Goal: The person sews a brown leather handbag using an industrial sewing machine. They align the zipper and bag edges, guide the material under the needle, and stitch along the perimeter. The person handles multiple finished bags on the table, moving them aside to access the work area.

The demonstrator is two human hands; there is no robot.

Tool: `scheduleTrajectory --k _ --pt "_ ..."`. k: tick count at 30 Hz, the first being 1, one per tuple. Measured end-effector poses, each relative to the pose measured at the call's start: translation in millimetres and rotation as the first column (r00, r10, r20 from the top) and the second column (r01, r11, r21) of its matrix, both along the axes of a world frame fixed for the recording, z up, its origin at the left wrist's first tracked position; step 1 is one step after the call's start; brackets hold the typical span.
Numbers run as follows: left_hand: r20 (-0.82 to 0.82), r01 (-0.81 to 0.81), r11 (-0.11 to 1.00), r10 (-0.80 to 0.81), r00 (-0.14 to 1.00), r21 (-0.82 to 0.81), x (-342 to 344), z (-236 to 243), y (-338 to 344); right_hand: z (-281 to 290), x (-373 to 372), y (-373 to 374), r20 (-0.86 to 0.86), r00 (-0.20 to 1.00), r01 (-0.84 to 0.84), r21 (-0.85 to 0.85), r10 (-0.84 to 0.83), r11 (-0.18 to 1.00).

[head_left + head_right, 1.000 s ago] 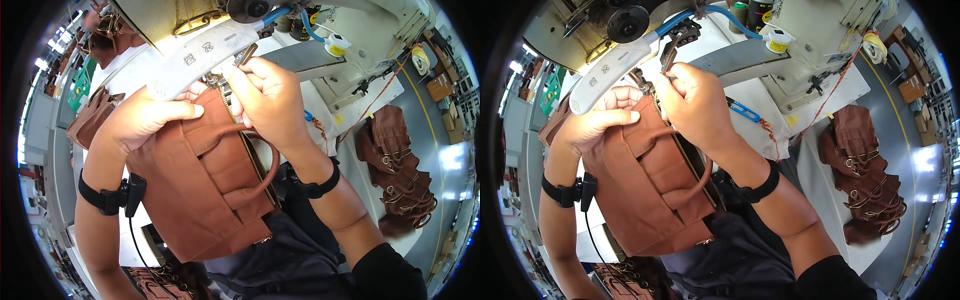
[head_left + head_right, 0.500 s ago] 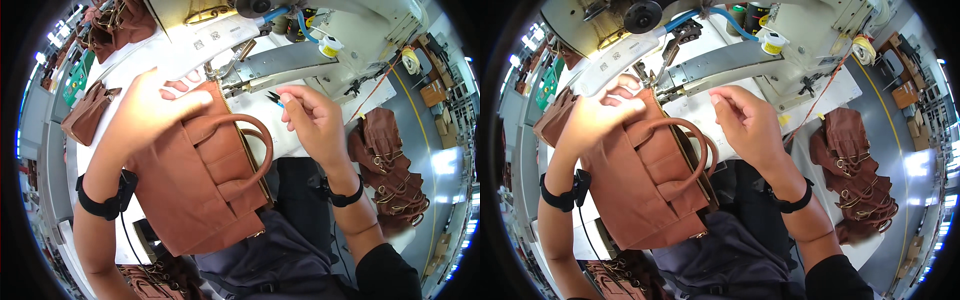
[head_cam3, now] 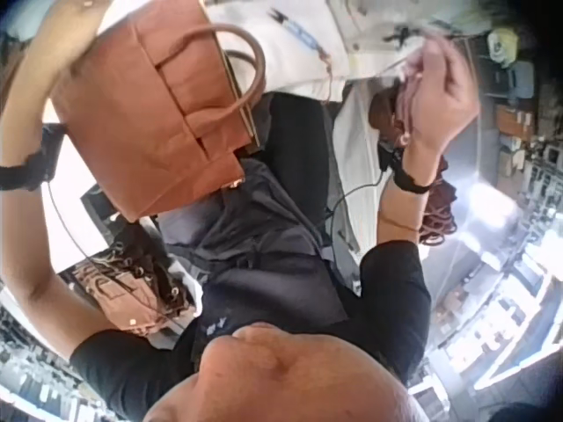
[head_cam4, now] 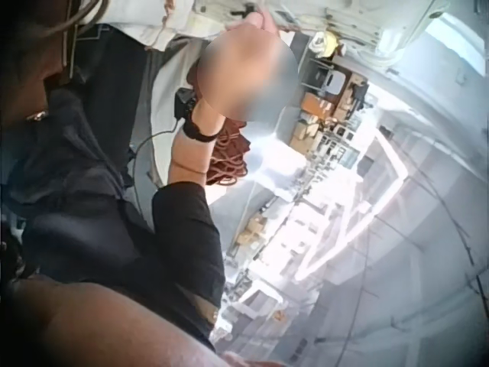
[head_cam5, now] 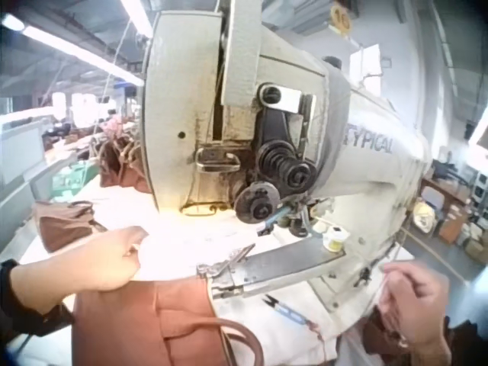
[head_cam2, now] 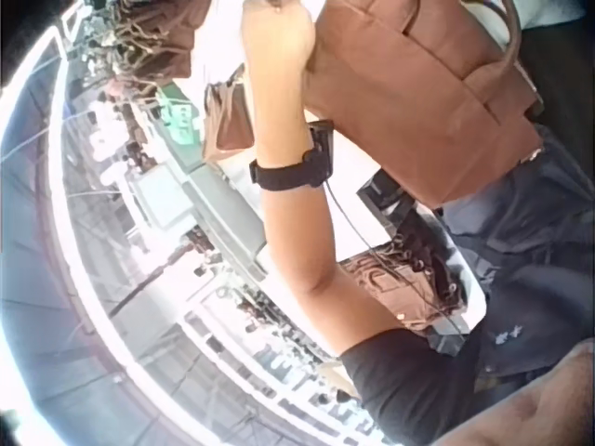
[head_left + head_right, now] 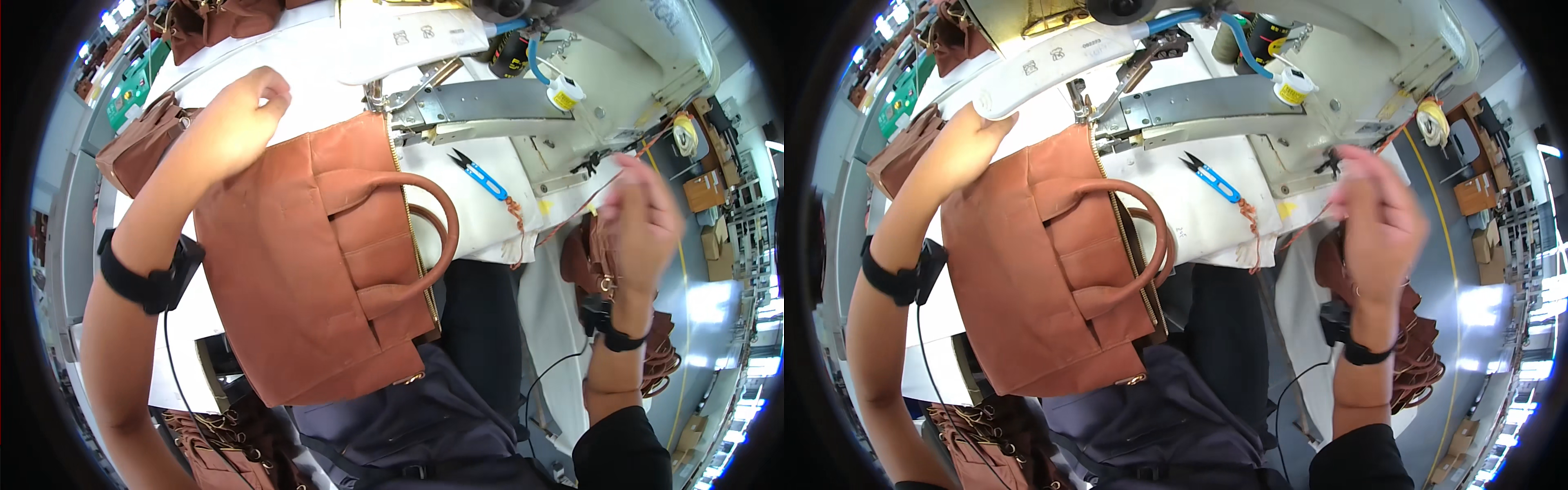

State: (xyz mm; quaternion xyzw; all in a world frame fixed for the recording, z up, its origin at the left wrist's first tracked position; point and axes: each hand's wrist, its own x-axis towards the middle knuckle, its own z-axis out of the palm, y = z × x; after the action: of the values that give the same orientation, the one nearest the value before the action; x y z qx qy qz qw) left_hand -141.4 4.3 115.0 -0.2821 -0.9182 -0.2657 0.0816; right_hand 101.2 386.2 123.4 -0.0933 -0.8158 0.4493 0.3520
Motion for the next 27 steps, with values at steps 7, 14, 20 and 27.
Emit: scheduleTrajectory --k 7,14,20,27 --pt "0.603 0.088 0.962 -0.233 0.763 0.26 52.4 36.2 56.0 125.4 -31.0 150.6 -0.432 0.861 0.445 0.39 -0.267 0.806" --pt "0.718 -0.067 0.829 -0.438 0.541 0.556 28.1 20.5 50.6 227.6 -131.1 313.7 0.079 0.91 0.289 0.581 -0.406 0.761" --pt "0.817 -0.157 0.834 -0.45 0.361 0.528 13.6 21.9 49.5 226.3 -158.1 328.4 0.389 0.893 0.117 0.285 -0.226 0.951" --pt "0.847 -0.182 0.84 -0.455 0.277 0.511 7.1 16.8 45.4 10.5 -97.2 276.2 -0.467 0.778 0.495 0.045 -0.419 0.868"
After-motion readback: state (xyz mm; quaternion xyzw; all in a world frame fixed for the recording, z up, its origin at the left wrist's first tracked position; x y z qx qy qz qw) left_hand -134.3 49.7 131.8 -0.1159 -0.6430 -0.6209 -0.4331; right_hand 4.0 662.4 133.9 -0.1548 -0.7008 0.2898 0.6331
